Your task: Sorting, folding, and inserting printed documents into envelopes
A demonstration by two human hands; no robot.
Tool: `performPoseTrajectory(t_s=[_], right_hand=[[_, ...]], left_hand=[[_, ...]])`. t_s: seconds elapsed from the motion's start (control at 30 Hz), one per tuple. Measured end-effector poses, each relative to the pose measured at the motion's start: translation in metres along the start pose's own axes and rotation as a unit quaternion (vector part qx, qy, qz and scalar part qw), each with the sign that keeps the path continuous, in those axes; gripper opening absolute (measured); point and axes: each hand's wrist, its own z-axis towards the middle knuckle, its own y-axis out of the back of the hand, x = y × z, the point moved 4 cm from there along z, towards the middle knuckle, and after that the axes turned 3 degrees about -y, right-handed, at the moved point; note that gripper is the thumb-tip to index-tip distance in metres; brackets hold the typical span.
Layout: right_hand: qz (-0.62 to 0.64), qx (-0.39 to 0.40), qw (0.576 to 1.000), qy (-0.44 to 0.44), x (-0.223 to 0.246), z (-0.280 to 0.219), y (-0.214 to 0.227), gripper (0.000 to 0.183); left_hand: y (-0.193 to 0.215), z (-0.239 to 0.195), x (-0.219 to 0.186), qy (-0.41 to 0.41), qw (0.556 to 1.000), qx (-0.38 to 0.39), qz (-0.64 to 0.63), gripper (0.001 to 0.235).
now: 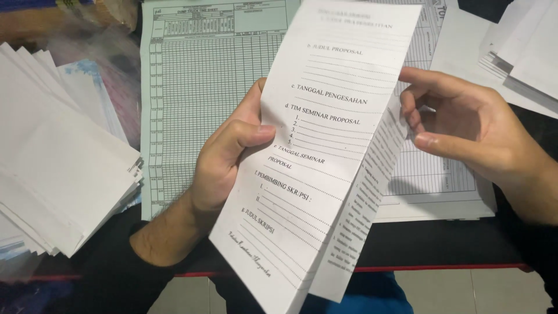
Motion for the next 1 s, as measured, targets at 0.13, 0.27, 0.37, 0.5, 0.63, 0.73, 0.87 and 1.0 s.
performPoseTrajectory(t_s=[0.13,0.27,0.37,0.5,0.63,0.73,0.87,1.0], right_hand=[[-0.038,-0.009,0.999,0.002,-0.003,0.000,0.000,0.060],[-0.008,-0.034,0.999,-0.004,0.003,-0.002,0.001,0.025],[0.017,-0.074,0.997,-0.021,-0.006,-0.005,0.017,0.016],[0.001,-0.111,0.994,-0.009,-0.026,-0.008,0.054,0.021],[-0.093,-0.092,0.991,0.007,-0.022,-0.011,0.079,0.027],[-0.120,-0.128,0.981,-0.077,-0.021,-0.020,0.090,0.038],[-0.207,-0.118,0.969,-0.060,-0.035,-0.022,0.105,0.051],[-0.196,-0.144,0.961,-0.132,0.003,-0.009,0.071,0.062]], left_hand=[[0.000,-0.003,0.004,0.034,0.995,0.008,-0.098,0.046],[0.001,0.000,0.001,0.030,0.997,0.006,-0.068,0.047],[0.004,0.003,-0.001,0.058,0.998,-0.029,0.011,0.031],[0.019,0.007,0.000,0.074,0.991,-0.101,0.051,0.035],[0.019,0.010,-0.016,0.050,0.965,-0.136,0.217,0.059],[0.011,0.011,-0.025,0.020,0.924,-0.064,0.377,0.056],[0.002,0.008,-0.030,0.049,0.821,-0.095,0.561,0.032],[0.005,0.006,-0.036,0.013,0.748,-0.120,0.653,0.022]])
